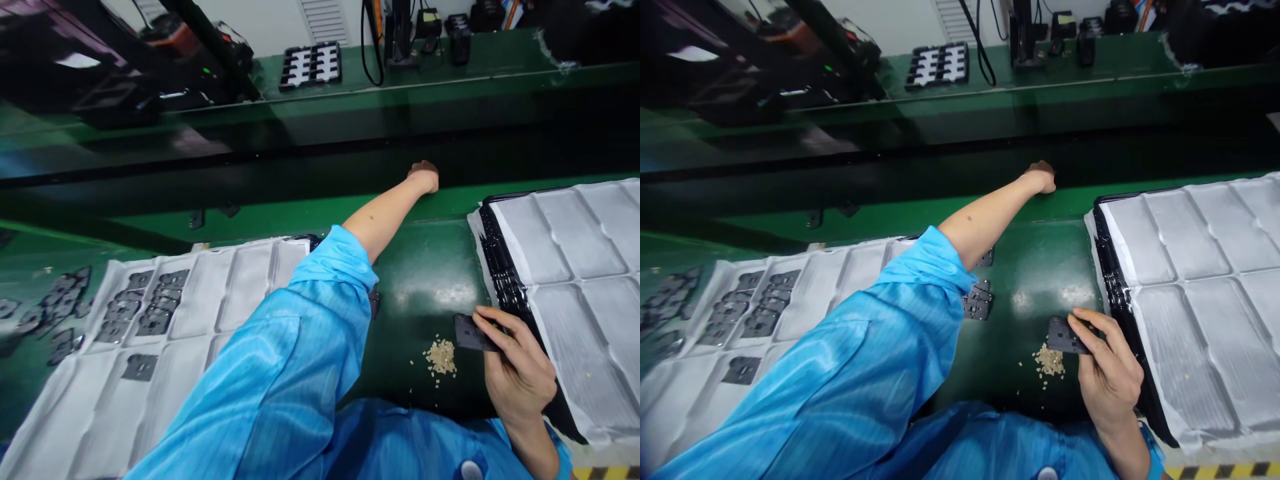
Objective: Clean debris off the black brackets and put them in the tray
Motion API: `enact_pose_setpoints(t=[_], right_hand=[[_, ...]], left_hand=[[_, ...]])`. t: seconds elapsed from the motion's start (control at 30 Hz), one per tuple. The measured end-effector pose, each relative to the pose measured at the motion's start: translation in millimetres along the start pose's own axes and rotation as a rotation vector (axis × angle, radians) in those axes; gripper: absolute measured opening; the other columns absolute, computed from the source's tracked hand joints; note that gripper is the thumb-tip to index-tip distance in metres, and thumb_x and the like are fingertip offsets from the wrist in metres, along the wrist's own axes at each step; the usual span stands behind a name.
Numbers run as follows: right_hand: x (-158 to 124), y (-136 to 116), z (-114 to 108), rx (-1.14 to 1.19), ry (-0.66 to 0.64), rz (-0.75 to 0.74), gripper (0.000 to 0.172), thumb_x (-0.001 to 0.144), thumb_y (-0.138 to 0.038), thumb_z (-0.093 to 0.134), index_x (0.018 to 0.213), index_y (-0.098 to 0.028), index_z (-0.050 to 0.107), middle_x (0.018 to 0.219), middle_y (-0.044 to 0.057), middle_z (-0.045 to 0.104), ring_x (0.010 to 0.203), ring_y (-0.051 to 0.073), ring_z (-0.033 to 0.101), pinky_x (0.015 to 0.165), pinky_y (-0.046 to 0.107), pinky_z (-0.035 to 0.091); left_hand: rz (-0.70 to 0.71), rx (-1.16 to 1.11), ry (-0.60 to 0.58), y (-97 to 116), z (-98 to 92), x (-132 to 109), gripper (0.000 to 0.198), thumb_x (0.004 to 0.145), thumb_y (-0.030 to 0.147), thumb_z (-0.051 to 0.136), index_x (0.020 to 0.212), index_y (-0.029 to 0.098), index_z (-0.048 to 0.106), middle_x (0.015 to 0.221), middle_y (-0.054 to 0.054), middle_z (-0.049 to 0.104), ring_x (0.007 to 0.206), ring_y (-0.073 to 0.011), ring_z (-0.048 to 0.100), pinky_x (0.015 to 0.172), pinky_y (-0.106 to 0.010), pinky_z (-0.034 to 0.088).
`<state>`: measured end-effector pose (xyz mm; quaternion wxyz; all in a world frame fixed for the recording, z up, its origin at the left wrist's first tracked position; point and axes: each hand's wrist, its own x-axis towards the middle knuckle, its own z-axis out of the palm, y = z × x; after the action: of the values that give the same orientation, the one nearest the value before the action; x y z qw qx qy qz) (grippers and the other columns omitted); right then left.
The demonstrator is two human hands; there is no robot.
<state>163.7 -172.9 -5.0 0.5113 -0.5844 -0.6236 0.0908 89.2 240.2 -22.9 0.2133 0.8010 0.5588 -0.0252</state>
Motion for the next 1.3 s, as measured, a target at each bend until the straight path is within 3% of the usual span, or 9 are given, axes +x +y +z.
enact_pose_setpoints(t=[0.17,0.3,0.4,0.53,0.6,0.77,1.0,1.2,1.3], right_hand=[[-4.3,-0.5,-3.8,-0.042,0.047,-0.053,0.059,0.094,0.005,0.059,0.13,-0.037,0.081,0.124,0.004,0.08,0.108,0.024,0.08,0.092,0.047,0.072],[-6.8,2.3,-3.2,-0.01,0.072,-0.059,0.061,0.094,0.006,0.059,0.133,-0.036,0.08,0.128,0.004,0.079,0.111,0.024,0.079,0.093,0.048,0.072],[-8.6,4.1,-1.5,0.039,0.062,-0.056,0.061,0.094,0.006,0.057,0.131,-0.036,0.081,0.133,0.005,0.077,0.113,0.024,0.078,0.094,0.048,0.072],[-12.1,4.5,1.5,0.063,0.096,-0.043,0.053,0.095,0.004,0.061,0.122,-0.034,0.084,0.133,0.005,0.076,0.108,0.023,0.08,0.093,0.048,0.072],[-14.4,4.3,2.8,0.066,0.103,-0.043,0.049,0.095,0.003,0.062,0.118,-0.033,0.086,0.131,0.006,0.077,0.104,0.023,0.08,0.09,0.048,0.073],[-19.4,3.0,3.7,0.078,0.097,-0.057,0.048,0.095,0.003,0.064,0.117,-0.034,0.086,0.13,0.006,0.077,0.099,0.021,0.081,0.085,0.045,0.074],[-24.5,6.1,9.7,0.081,0.078,-0.047,0.052,0.093,0.003,0.066,0.118,-0.038,0.085,0.129,0.002,0.077,0.099,0.02,0.08,0.087,0.043,0.071],[-25.2,9.4,9.1,0.078,0.05,-0.049,0.05,0.093,0.001,0.065,0.116,-0.038,0.086,0.125,0.001,0.078,0.103,0.021,0.079,0.088,0.042,0.069],[-26.4,10.8,8.2,0.08,0.05,-0.017,0.048,0.094,-0.001,0.066,0.116,-0.038,0.086,0.122,0.001,0.078,0.103,0.022,0.078,0.089,0.043,0.067]], left_hand=[[-0.058,0.004,0.058,-4.5,-5.5,-33.2,0.069,0.092,0.019,0.07,0.155,0.002,0.047,0.152,-0.031,0.06,0.144,-0.041,0.059,0.118,-0.049,0.049],[0.065,-0.059,-0.081,-1.6,-8.5,-75.5,0.05,0.098,0.015,0.06,0.147,0.006,0.053,0.127,-0.023,0.076,0.106,-0.0296,0.079,0.092,-0.038,0.062],[0.209,-0.093,-0.222,6.8,0.9,-111.7,0.034,0.102,0.014,0.055,0.135,0.01,0.061,0.105,-0.013,0.082,0.084,-0.0201,0.079,0.078,-0.029,0.061],[0.366,-0.06,-0.296,18.1,19.5,-151.4,0.02,0.097,0.014,0.063,0.116,0.015,0.07,0.109,-0.009,0.081,0.1,-0.0226,0.078,0.089,-0.03,0.059],[0.414,-0.039,-0.284,16.9,22.9,-165.0,0.025,0.094,0.017,0.068,0.12,0.016,0.07,0.124,-0.011,0.078,0.117,-0.0262,0.074,0.1,-0.032,0.056],[0.448,0.074,-0.133,-30.5,7.2,-180.9,0.059,0.093,0.03,0.076,0.147,0.018,0.057,0.155,-0.015,0.059,0.142,-0.0319,0.059,0.115,-0.038,0.047],[0.129,0.192,-0.15,-126.1,-3.5,-182.3,0.07,0.072,0.029,0.093,0.134,0.019,0.063,0.143,-0.014,0.065,0.135,-0.0351,0.061,0.106,-0.035,0.049],[0.147,0.124,-0.07,-138.9,0.5,-188.9,0.045,0.086,0.028,0.083,0.126,0.019,0.063,0.136,-0.012,0.065,0.124,-0.0264,0.064,0.103,-0.031,0.049],[0.173,0.107,-0.082,-140.0,1.8,-194.5,0.051,0.078,0.028,0.091,0.12,0.02,0.064,0.134,-0.011,0.065,0.124,-0.0281,0.064,0.101,-0.031,0.049]])
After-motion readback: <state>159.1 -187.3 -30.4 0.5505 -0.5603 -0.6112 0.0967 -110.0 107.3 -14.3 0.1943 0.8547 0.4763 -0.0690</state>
